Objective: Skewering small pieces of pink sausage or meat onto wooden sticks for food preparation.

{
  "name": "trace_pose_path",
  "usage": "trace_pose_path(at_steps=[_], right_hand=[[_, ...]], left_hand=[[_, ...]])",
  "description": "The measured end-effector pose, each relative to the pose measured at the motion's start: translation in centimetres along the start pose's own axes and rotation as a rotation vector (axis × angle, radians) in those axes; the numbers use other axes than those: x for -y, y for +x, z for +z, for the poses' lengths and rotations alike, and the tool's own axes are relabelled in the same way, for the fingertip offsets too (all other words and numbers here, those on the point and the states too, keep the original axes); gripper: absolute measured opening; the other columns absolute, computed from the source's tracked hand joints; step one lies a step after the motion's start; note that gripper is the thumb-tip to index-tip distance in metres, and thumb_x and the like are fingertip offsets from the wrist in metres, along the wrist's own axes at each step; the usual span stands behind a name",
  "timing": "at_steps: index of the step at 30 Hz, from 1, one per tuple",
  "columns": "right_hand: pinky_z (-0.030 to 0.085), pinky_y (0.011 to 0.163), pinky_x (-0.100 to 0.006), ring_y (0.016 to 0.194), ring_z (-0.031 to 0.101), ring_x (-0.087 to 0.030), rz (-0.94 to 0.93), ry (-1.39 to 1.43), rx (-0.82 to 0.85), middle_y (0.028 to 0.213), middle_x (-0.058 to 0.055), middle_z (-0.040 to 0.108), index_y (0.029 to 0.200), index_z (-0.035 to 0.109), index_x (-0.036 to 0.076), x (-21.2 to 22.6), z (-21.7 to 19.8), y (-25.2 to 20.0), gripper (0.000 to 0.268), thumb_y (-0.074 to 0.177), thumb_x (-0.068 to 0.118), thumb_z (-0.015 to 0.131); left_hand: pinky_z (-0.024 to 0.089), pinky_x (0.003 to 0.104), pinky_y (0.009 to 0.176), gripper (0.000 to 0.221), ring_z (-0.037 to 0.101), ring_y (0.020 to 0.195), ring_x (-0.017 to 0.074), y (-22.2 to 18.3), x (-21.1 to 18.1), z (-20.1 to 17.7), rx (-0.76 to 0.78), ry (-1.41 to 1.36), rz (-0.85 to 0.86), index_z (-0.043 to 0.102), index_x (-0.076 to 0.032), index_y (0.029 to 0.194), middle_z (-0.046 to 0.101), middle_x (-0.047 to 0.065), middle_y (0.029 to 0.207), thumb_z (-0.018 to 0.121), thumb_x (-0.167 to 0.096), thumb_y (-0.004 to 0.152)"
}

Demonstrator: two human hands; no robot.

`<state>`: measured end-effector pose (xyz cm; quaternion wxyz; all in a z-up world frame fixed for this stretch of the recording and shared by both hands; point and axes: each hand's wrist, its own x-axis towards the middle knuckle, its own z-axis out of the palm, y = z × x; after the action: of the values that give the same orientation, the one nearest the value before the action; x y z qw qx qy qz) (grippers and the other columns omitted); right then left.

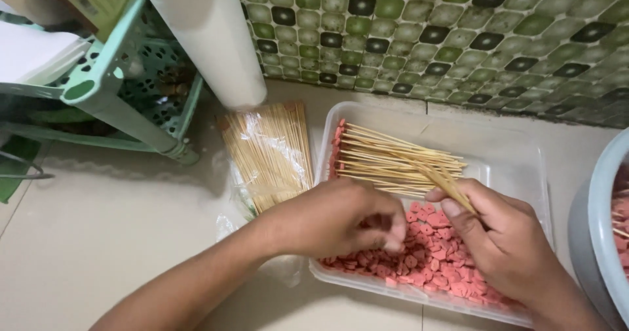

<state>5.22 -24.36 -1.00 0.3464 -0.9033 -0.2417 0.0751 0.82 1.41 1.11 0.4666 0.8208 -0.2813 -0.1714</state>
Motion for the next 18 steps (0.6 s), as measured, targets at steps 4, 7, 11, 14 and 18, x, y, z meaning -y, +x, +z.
trace_pose_path(at_steps=[4, 7, 11, 14, 18], right_hand=[[0.037, 0.052, -0.03, 0.047, 0.046, -0.015, -0.021, 0.018, -0.042, 0.058, -0.002, 0.055, 0.114, 0.077, 0.015, 0.2, 0.0, 0.1, 0.03, 0.1, 0.028, 0.054], [0.048, 0.072, -0.028, 0.078, 0.069, -0.014, -0.024, 0.027, -0.04, 0.092, 0.0, 0.077, 0.117, 0.076, 0.015, 0.5, -0.1, 0.3, 0.029, 0.097, 0.025, 0.057], [0.036, 0.047, -0.034, 0.045, 0.043, -0.016, 0.187, 0.102, 0.04, 0.059, -0.004, 0.054, 0.128, 0.061, 0.018, 0.4, 0.0, 0.0, 0.032, 0.097, 0.026, 0.057], [0.035, 0.046, -0.035, 0.044, 0.042, -0.016, 0.189, 0.095, 0.063, 0.056, -0.002, 0.051, 0.113, 0.061, 0.017, 0.2, 0.1, -0.2, 0.018, 0.1, 0.027, 0.055], [0.038, 0.054, -0.033, 0.05, 0.045, -0.016, 0.189, 0.027, 0.069, 0.061, -0.002, 0.057, 0.104, 0.07, 0.02, 1.5, 0.0, 0.0, 0.015, 0.101, 0.027, 0.057]], left_hand=[[0.064, 0.031, 0.088, 0.013, 0.075, 0.097, 0.0183, 0.0, -0.1, 0.2, -0.24, -0.232, 0.087, 0.067, -0.013, 0.105, 0.076, 0.006, 0.105, 0.066, -0.022, 0.096], [0.05, 0.023, 0.063, 0.023, 0.061, 0.076, 0.0084, 0.6, 0.3, 0.4, -0.487, -0.343, 0.008, 0.064, -0.009, 0.119, 0.07, 0.001, 0.102, 0.065, -0.017, 0.098], [0.041, 0.02, 0.057, 0.028, 0.051, 0.066, 0.0044, 0.7, 0.4, 0.6, -0.637, -0.312, 0.004, 0.066, -0.009, 0.125, 0.071, -0.001, 0.099, 0.06, -0.022, 0.101], [0.048, 0.024, 0.072, 0.024, 0.059, 0.083, 0.0097, 0.6, 0.5, 0.6, -0.656, -0.271, 0.025, 0.069, -0.01, 0.12, 0.071, 0.001, 0.107, 0.06, -0.022, 0.101], [0.055, 0.028, 0.088, 0.023, 0.068, 0.103, 0.0151, 0.7, 0.6, 0.9, -0.687, -0.241, 0.06, 0.069, -0.01, 0.119, 0.073, 0.004, 0.113, 0.061, -0.022, 0.1]])
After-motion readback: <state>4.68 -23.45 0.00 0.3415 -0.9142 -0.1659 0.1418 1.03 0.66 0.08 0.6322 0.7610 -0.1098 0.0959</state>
